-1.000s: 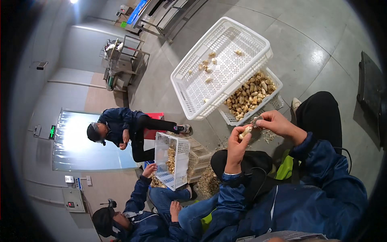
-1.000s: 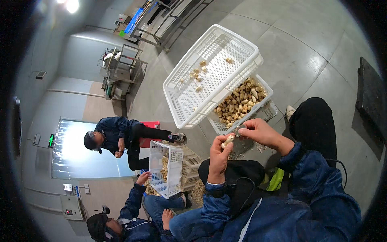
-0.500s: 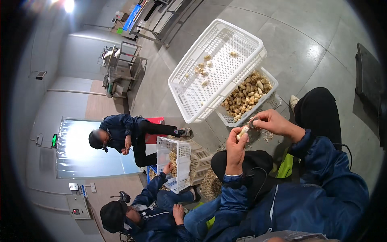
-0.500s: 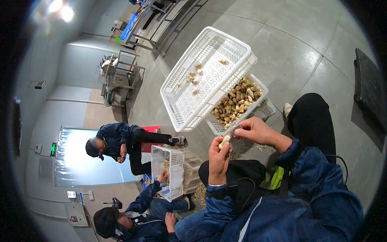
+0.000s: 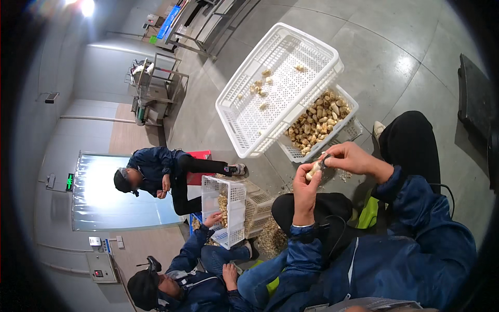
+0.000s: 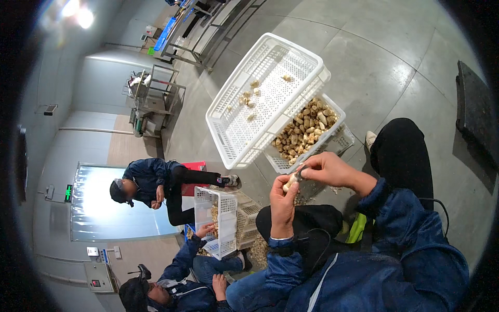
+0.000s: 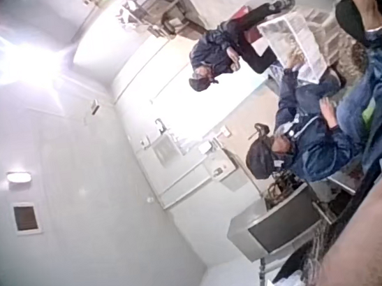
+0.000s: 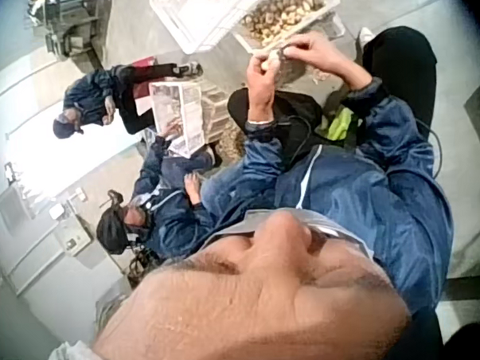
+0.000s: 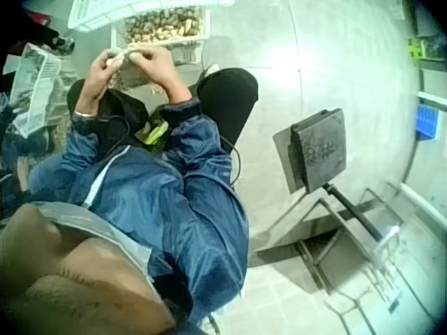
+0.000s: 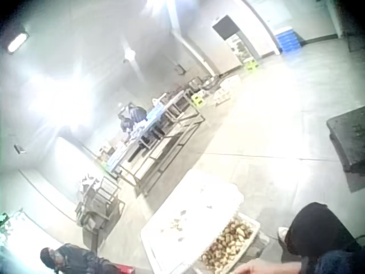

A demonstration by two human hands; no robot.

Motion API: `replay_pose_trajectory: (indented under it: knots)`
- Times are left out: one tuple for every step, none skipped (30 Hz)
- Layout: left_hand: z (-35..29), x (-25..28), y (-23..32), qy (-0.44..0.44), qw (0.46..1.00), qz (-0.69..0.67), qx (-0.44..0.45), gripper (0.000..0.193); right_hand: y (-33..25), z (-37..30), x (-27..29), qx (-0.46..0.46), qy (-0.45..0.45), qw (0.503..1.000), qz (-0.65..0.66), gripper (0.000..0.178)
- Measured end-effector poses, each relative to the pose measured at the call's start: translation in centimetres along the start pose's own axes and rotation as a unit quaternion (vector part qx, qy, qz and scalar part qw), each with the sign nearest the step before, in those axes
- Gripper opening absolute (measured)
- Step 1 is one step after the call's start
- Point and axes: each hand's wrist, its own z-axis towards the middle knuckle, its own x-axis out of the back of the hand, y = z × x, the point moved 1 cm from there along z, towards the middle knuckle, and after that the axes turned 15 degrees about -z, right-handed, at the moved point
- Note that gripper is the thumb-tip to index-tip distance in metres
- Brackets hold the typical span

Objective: The person picks up individual mushrooms from a lower container, peels or cleans them by hand, and places the processed mushrooms into a white plastic crate.

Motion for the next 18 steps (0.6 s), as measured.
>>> replay_pose_trajectory:
  knots:
    - [-0.1, -0.2, 0.4, -0.008, 1.000, 0.007, 0.005, 0.020, 0.0, 0.0, 0.5, -0.080, -0.055, 0.995, 0.011, 0.022]
    - [-0.3, -0.6, 0.7, -0.014, 1.000, 0.010, 0.000, 0.019, -0.1, -0.1, 0.5, -0.055, -0.050, 0.995, 0.073, 0.024]
    - [-0.3, -0.8, 1.0, -0.024, 0.998, 0.051, -0.013, 0.018, -0.1, -0.1, 0.3, 0.020, -0.001, 0.999, 0.044, 0.023]
    - [-0.2, -1.1, 1.4, -0.034, 0.995, 0.091, -0.027, 0.018, -0.3, 0.0, -0.3, 0.094, 0.048, 0.994, 0.015, 0.022]
    - [-0.1, -1.2, 1.6, -0.043, 0.990, 0.132, -0.041, 0.017, -0.6, -0.1, -0.8, 0.168, 0.097, 0.981, -0.015, 0.023]
    - [0.0, -1.2, 1.5, -0.053, 0.985, 0.158, -0.040, 0.018, -0.8, -0.7, -0.9, 0.152, 0.112, 0.981, -0.034, 0.024]
    - [-0.2, -1.4, 1.7, -0.052, 0.987, 0.151, -0.032, 0.018, -0.6, -0.6, -0.6, 0.097, 0.054, 0.994, 0.002, 0.024]
    - [-0.4, -1.7, 2.1, -0.050, 0.988, 0.143, -0.024, 0.019, -0.2, -0.4, 0.1, 0.041, -0.003, 0.998, 0.038, 0.025]
    - [-0.6, -1.9, 2.4, -0.048, 0.989, 0.136, -0.017, 0.020, 0.3, -0.2, 0.6, -0.015, -0.061, 0.995, 0.074, 0.026]
    - [-0.6, -1.3, 2.4, -0.081, 0.988, 0.125, -0.028, 0.025, 0.4, 0.0, 0.7, -0.017, -0.087, 0.992, 0.090, 0.027]
    - [-0.7, -1.2, 2.5, -0.079, 0.988, 0.130, -0.028, 0.027, 0.0, -0.2, 0.6, 0.035, -0.063, 0.994, 0.086, 0.026]
    - [-0.8, -1.4, 2.8, -0.079, 0.987, 0.134, -0.028, 0.029, -1.2, -0.5, 0.5, 0.087, -0.039, 0.992, 0.081, 0.026]
    - [-0.8, -1.5, 2.9, -0.078, 0.987, 0.138, -0.028, 0.030, -1.9, -0.8, 0.4, 0.138, -0.015, 0.987, 0.076, 0.025]
    - [-0.5, -1.0, 2.6, -0.092, 0.975, 0.199, -0.048, 0.034, -1.1, -0.6, 0.3, 0.136, -0.018, 0.989, 0.061, 0.025]
    - [-0.5, -1.0, 2.7, -0.100, 0.976, 0.188, -0.046, 0.033, -0.9, -0.4, 0.2, 0.134, -0.022, 0.990, 0.048, 0.025]
    - [-0.6, -1.2, 2.8, -0.108, 0.977, 0.176, -0.044, 0.031, -0.7, -0.5, 0.8, 0.075, -0.065, 0.991, 0.085, 0.026]
    - [-0.7, -1.3, 3.0, -0.116, 0.979, 0.165, -0.041, 0.030, -0.8, -0.7, 1.2, 0.016, -0.107, 0.987, 0.123, 0.026]
    - [-0.9, -1.3, 3.3, -0.123, 0.984, 0.127, -0.031, 0.031, -1.2, -0.7, 1.4, -0.016, -0.134, 0.981, 0.137, 0.026]
